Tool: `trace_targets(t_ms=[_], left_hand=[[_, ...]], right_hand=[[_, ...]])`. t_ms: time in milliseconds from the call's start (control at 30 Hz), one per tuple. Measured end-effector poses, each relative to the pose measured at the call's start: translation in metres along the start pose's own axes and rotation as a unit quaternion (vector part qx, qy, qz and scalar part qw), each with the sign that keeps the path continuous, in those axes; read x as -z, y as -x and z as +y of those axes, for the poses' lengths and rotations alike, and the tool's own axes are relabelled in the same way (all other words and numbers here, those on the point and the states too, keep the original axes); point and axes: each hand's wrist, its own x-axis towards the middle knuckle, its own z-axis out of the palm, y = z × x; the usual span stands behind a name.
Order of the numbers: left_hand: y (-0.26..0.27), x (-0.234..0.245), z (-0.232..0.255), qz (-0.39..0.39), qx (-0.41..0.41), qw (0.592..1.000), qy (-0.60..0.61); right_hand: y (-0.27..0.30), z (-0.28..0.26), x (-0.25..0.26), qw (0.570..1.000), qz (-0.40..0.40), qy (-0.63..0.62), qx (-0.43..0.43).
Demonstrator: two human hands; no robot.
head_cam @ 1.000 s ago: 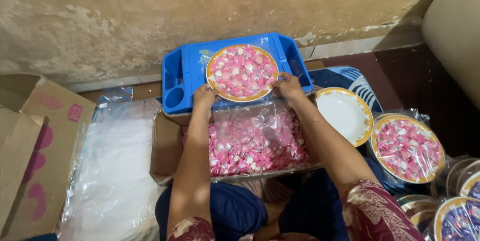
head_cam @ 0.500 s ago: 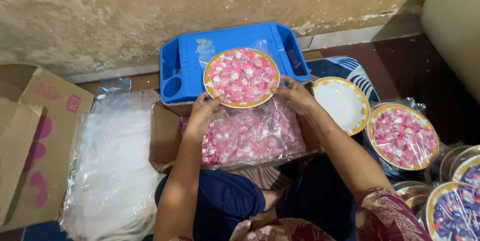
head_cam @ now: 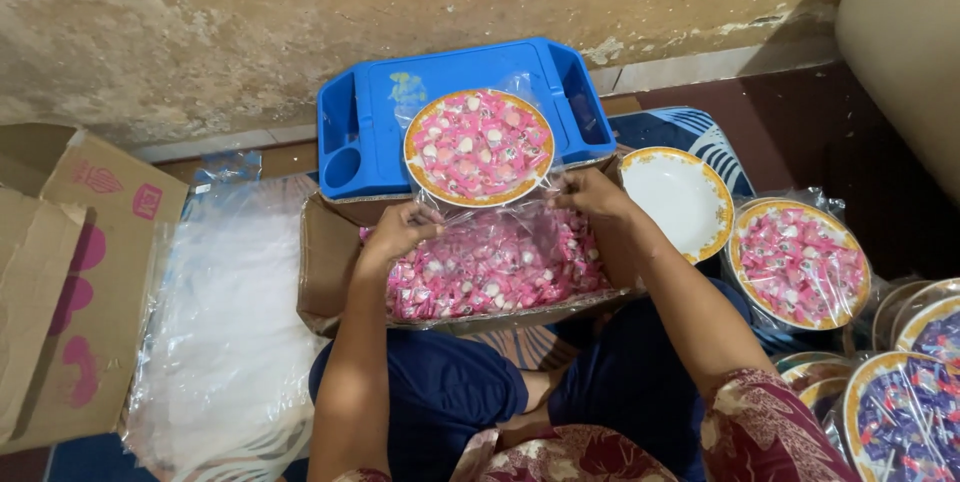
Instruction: The person is packaging small pink items from plates into a cardboard box while sitting on the floor.
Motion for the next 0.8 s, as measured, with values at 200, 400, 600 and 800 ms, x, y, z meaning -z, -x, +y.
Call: trace_targets(t_ms=[200,400,600,800], left_hand=[[0.03,0.008,0.072,0.05,0.057,0.997,-0.024],[-0.01,0.008,0.028,0.043,0.115,0.991,-0.053],[0.021,-0.022,0.066,0.095,0.133,0.974,0.157],[0.02,-0.047,0.068,0.222,0.09,0.956,0.17]], right_hand=[[0.014,-0.02,0.03,0.993,0.022,-0.018,-0.118],[0.023,-0.033,-0.005,0.927,-0.03,-0.319,-0.194],[0.012,-0.046,-0.037,0.901,0.054,-0.39,-0.182],[0.006,-0.06,-0.046,0.874,0.196,-0.408,-0.176]])
